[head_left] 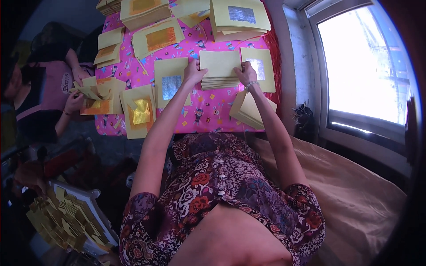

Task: Counting and stacking sheets of yellow joss paper with gold foil on a table.

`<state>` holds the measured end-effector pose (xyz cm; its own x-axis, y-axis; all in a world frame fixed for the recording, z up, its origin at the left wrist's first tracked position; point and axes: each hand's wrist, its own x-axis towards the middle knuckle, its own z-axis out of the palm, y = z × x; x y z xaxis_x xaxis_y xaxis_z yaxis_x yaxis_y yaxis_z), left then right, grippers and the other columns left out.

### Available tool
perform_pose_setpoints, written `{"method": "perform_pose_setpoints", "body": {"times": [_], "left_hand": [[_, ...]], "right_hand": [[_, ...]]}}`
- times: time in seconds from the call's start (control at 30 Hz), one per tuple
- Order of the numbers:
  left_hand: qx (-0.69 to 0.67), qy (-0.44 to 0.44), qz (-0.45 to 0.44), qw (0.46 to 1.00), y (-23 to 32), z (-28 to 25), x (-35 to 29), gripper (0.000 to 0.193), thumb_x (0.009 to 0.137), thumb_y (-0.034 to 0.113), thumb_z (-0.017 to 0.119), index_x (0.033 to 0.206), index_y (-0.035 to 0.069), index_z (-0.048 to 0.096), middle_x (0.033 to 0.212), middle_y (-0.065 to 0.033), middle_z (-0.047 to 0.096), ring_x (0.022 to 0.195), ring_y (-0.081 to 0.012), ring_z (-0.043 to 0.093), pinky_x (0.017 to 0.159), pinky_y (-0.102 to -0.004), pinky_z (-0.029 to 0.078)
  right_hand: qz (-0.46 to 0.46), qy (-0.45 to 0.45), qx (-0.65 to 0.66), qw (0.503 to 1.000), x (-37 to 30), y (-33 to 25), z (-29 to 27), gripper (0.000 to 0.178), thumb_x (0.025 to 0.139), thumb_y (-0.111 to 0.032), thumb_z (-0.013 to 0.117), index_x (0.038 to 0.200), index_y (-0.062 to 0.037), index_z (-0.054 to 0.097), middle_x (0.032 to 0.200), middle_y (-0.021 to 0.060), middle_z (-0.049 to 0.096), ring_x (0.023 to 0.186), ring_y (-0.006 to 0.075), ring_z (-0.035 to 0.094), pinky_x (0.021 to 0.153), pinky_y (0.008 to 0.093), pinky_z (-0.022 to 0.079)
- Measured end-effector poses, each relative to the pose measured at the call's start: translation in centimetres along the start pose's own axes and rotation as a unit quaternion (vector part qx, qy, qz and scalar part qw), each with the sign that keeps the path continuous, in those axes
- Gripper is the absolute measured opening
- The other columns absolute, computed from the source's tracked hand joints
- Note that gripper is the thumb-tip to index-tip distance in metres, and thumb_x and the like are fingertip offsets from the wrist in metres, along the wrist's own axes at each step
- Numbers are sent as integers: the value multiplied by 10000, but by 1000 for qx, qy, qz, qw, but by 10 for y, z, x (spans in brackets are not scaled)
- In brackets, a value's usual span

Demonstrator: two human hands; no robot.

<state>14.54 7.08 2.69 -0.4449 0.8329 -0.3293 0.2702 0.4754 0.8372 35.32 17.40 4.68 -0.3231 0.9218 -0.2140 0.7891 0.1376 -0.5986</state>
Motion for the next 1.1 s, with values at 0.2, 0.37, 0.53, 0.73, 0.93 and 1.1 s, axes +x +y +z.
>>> {"method": "perform_pose_setpoints", "body": {"times": [0.2,0.37,0.53,0.73,0.93,1.1], "left_hand": [[-15,22,-31,999,-3,2,-12,436,673,208,746,1028,31,566,816,-87,652,736,-171,634,676,-300,497],[-22,58,-13,998,-17,1,-17,426,654,191,743,1004,27,564,799,-95,669,695,-186,648,651,-311,505],[-31,41,-19,998,-6,3,-22,406,685,179,737,1028,27,584,811,-77,650,721,-161,632,640,-282,505],[-274,81,-90,954,-26,5,-32,290,813,170,646,1065,36,594,856,-34,616,721,-96,582,589,-242,521],[-299,104,-117,941,-51,9,-58,236,886,60,518,1118,24,545,896,-75,599,722,-114,587,606,-247,539],[-325,69,-132,934,-59,25,-75,244,892,29,478,1130,-2,524,934,-104,610,766,-136,611,641,-256,543]], "right_hand": [[3,-40,-5,999,-4,6,11,446,730,-281,678,1012,12,494,894,179,611,823,335,602,735,400,478],[-233,64,-143,960,-13,-41,-8,366,694,-181,696,1005,-61,545,989,135,529,913,328,517,801,419,444],[-368,-75,-172,911,-8,-44,10,298,776,-293,640,1002,-105,592,936,104,545,910,294,543,804,388,459],[-396,-121,-239,878,-15,-46,10,440,762,-429,634,1052,-110,544,945,93,535,922,270,549,773,373,480],[-407,-111,-297,856,-17,-39,17,446,748,-430,638,1024,-102,516,927,96,522,898,266,557,707,372,500],[-409,-89,-314,852,-24,-33,19,455,741,-420,645,1027,-96,501,931,107,518,896,273,560,674,375,507]]}}
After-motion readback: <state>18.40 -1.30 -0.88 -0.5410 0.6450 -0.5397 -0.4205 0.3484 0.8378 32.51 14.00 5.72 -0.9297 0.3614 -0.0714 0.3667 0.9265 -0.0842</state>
